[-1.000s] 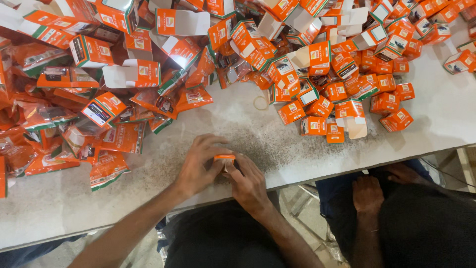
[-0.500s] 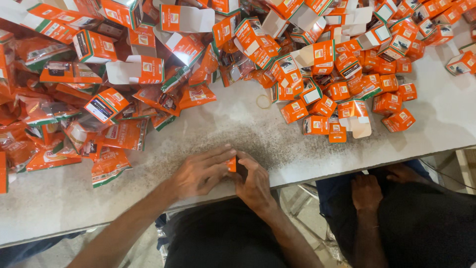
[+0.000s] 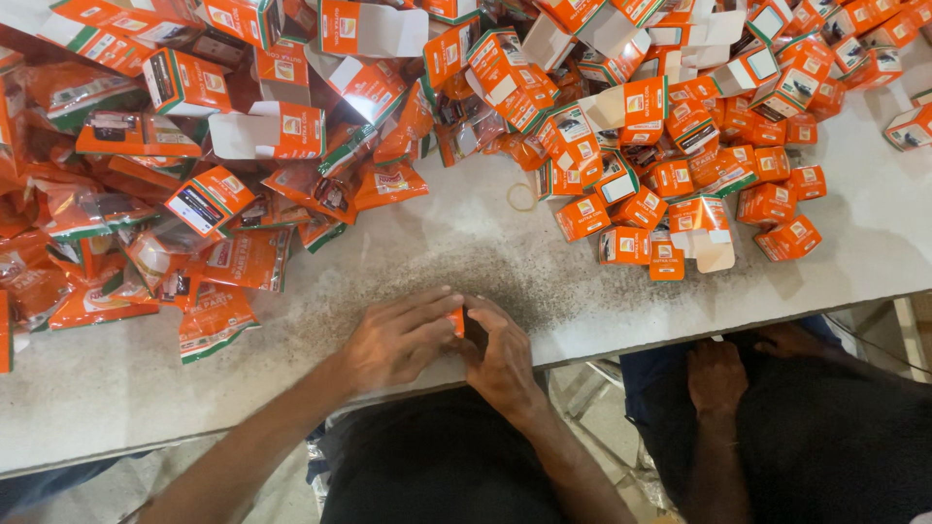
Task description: The person repeatedly picks small orange packets from a pile, places them into small orange-and-white boxes, folds the flaps to close each box, and sets the closed boxes aside. A second person briefly appears and also handles boxes on the same table.
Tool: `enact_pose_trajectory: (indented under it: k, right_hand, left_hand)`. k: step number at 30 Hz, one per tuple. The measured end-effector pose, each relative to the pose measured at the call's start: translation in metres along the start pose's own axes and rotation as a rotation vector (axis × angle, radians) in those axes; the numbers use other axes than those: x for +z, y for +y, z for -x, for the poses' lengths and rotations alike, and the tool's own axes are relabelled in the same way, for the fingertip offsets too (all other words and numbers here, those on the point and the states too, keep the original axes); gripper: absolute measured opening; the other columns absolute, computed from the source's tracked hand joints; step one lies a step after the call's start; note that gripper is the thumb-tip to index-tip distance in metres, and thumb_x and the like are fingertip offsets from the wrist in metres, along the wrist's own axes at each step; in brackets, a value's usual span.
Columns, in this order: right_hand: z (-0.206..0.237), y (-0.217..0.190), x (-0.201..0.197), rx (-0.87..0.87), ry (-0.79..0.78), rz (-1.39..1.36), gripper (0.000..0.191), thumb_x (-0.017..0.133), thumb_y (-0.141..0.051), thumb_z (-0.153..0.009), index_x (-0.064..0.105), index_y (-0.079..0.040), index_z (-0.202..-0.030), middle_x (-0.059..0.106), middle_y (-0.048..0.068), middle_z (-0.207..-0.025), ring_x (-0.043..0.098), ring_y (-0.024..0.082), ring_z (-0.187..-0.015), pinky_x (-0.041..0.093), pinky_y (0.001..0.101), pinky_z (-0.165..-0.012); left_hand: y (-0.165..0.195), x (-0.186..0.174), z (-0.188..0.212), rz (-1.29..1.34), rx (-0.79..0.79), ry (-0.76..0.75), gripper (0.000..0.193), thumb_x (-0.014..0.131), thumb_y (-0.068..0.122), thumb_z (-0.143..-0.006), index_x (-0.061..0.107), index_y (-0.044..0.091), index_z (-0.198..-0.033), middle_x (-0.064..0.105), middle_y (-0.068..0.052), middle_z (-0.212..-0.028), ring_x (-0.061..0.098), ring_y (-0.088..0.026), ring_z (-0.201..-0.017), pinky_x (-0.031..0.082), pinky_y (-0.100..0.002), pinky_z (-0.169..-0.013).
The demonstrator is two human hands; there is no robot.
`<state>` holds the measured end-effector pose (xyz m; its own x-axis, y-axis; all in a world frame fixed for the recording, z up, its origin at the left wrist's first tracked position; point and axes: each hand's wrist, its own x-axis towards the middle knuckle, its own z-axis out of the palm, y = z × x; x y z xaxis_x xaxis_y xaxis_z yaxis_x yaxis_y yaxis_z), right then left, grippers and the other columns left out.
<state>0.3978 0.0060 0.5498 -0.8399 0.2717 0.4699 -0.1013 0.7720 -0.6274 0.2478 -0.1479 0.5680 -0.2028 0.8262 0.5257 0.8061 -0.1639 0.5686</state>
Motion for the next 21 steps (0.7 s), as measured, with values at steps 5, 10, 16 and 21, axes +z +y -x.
enact_pose_trajectory:
  k: [5,10,16,21]
  right_hand:
    - [-0.005,-0.003,-0.006,-0.019,-0.022,0.003,0.058,0.080,0.004,-0.079,0.045,-0.003,-0.125,0.068,0.021,-0.126,0.067,0.044,-0.118,0.056,0.0499,-0.100]
    - [-0.007,-0.006,-0.006,-0.039,-0.019,-0.016,0.058,0.080,0.005,-0.081,0.045,-0.004,-0.127,0.068,0.020,-0.126,0.067,0.042,-0.118,0.056,0.0499,-0.101]
    - [-0.004,-0.002,-0.005,-0.048,-0.031,0.040,0.061,0.079,0.004,-0.079,0.045,-0.005,-0.129,0.068,0.021,-0.125,0.066,0.044,-0.119,0.054,0.0520,-0.102]
    - [-0.001,0.001,-0.005,0.005,-0.062,0.021,0.069,0.083,0.000,-0.078,0.046,-0.004,-0.136,0.065,0.022,-0.125,0.065,0.044,-0.117,0.054,0.0511,-0.100]
  left_hand:
    - [0.002,-0.006,-0.007,-0.102,0.114,0.009,0.023,0.076,0.008,-0.084,0.066,0.002,-0.104,0.067,-0.019,-0.134,0.066,-0.037,-0.125,0.058,-0.045,-0.100]
    - [-0.006,-0.009,-0.006,-0.303,0.359,0.046,0.039,0.078,0.012,-0.075,0.064,-0.006,-0.108,0.068,-0.029,-0.124,0.069,-0.041,-0.115,0.061,-0.048,-0.096]
    - [-0.006,0.001,-0.006,-0.156,0.205,0.182,0.034,0.081,0.003,-0.084,0.064,-0.004,-0.112,0.069,-0.023,-0.124,0.072,-0.037,-0.113,0.062,-0.044,-0.095]
    - [0.000,-0.016,-0.007,-0.289,0.345,0.092,0.038,0.079,0.008,-0.074,0.064,-0.007,-0.106,0.069,-0.027,-0.121,0.070,-0.041,-0.115,0.060,-0.048,-0.096]
